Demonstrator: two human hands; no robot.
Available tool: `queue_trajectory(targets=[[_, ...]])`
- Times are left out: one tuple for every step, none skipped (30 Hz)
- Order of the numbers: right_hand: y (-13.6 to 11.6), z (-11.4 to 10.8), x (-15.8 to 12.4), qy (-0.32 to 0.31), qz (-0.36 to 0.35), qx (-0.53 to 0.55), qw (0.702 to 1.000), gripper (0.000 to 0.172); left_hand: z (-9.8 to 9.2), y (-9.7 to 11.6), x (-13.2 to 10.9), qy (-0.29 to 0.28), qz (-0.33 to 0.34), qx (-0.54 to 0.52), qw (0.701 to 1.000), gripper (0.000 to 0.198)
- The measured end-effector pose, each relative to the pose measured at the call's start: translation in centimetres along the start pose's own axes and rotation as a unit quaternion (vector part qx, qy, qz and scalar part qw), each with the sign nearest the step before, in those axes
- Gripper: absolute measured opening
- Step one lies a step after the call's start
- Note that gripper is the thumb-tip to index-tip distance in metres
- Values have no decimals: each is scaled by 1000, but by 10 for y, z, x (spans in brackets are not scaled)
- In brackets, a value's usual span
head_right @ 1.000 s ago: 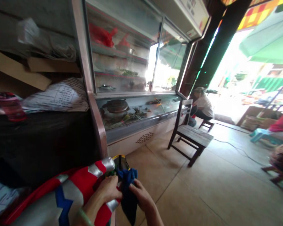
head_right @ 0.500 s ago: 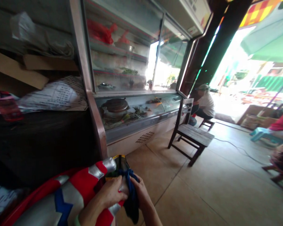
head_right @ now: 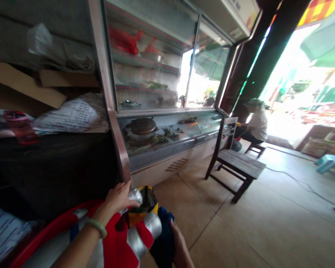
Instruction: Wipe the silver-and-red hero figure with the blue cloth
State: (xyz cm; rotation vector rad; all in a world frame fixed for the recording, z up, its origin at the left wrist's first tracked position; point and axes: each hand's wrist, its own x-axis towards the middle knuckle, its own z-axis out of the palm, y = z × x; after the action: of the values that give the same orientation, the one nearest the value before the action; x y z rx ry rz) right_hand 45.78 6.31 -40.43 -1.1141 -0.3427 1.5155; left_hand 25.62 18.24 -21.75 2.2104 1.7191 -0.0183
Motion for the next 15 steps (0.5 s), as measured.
queue_trajectory(targets=[[-13,-2,1,0,0,3,1000,57,4,-5,3,-26,-9,0,1000,111],[-28,-4,3,2,-8,5,1000,58,8,-10,6,-45,-13,-1,999,109],[-44,-5,6,4,-21,6,1000,58,12,-13,8,-54,-14,-1,998,102],[-61,-4,9,4,-36,5,999,59,15,-14,9,-55,-11,1,998,92],[-77,-2,13,1,-52,3,999,60,18,-15,10,-51,-6,3,999,81],[-92,2,16,-5,-67,0,998,61,18,-14,11,-47,-3,5,999,71],[-103,8,19,-16,-82,-3,997,63,18,-13,11,-42,0,5,999,64],[-112,16,22,-30,-96,-7,995,66,17,-11,11,-37,3,4,999,61],[-117,26,26,-46,-107,-14,993,68,16,-10,11,-32,8,1,999,61],[-118,38,29,-62,-114,-25,991,69,15,-8,11,-27,15,-2,1000,61],[-115,51,33,-77,-115,-40,990,67,15,-7,11,-21,23,-6,999,60],[-110,65,37,-92,-111,-58,988,64,15,-6,11,-14,32,-7,999,58],[-103,79,41,-108,-103,-80,986,60,16,-7,10,-7,38,-7,999,53],[-95,92,46,-126,-94,-102,982,59,18,-8,10,-1,40,-7,999,48],[-88,103,51,-143,-86,-120,979,59,20,-9,9,5,39,-7,999,44]])
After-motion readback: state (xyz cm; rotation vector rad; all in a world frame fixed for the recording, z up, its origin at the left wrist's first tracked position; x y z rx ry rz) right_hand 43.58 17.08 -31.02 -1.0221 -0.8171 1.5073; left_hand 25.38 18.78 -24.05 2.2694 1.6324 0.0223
